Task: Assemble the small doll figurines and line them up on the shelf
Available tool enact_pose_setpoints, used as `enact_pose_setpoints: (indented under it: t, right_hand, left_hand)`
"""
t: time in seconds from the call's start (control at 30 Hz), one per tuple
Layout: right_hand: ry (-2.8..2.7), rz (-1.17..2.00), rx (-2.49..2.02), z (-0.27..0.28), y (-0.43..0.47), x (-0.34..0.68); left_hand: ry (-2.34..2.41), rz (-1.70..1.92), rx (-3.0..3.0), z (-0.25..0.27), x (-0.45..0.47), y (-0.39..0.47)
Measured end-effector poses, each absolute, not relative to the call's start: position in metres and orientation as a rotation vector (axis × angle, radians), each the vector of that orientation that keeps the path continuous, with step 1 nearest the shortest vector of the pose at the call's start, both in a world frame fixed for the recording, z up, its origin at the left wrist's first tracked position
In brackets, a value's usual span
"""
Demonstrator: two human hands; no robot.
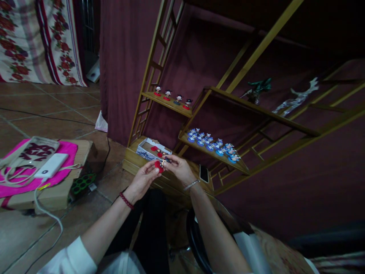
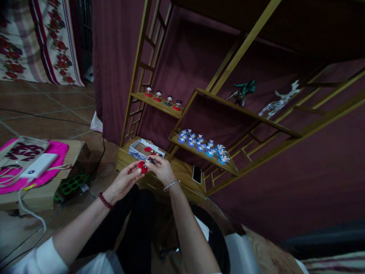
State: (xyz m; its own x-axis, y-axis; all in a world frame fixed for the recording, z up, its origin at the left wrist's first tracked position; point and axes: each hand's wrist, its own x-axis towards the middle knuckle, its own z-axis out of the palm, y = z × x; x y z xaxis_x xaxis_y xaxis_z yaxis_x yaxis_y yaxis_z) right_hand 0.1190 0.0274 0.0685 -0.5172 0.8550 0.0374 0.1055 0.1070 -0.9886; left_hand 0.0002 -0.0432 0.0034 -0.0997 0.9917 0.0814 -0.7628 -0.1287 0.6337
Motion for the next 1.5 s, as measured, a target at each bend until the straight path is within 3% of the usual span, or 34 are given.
enact_pose_setpoints:
  t: [0.77,1.5]
  right_hand:
    - [-2.098,1.317,-0.831,0.076,0.024,0.126]
    - [-2.536,0.682,-0.673,0.103,0.016,0.124]
  left_hand:
    - [0.495,1.603,0.523,0.008,0.004,-0.047]
    - [0.403,1.480,0.583,0.009,-0.003,-0.054]
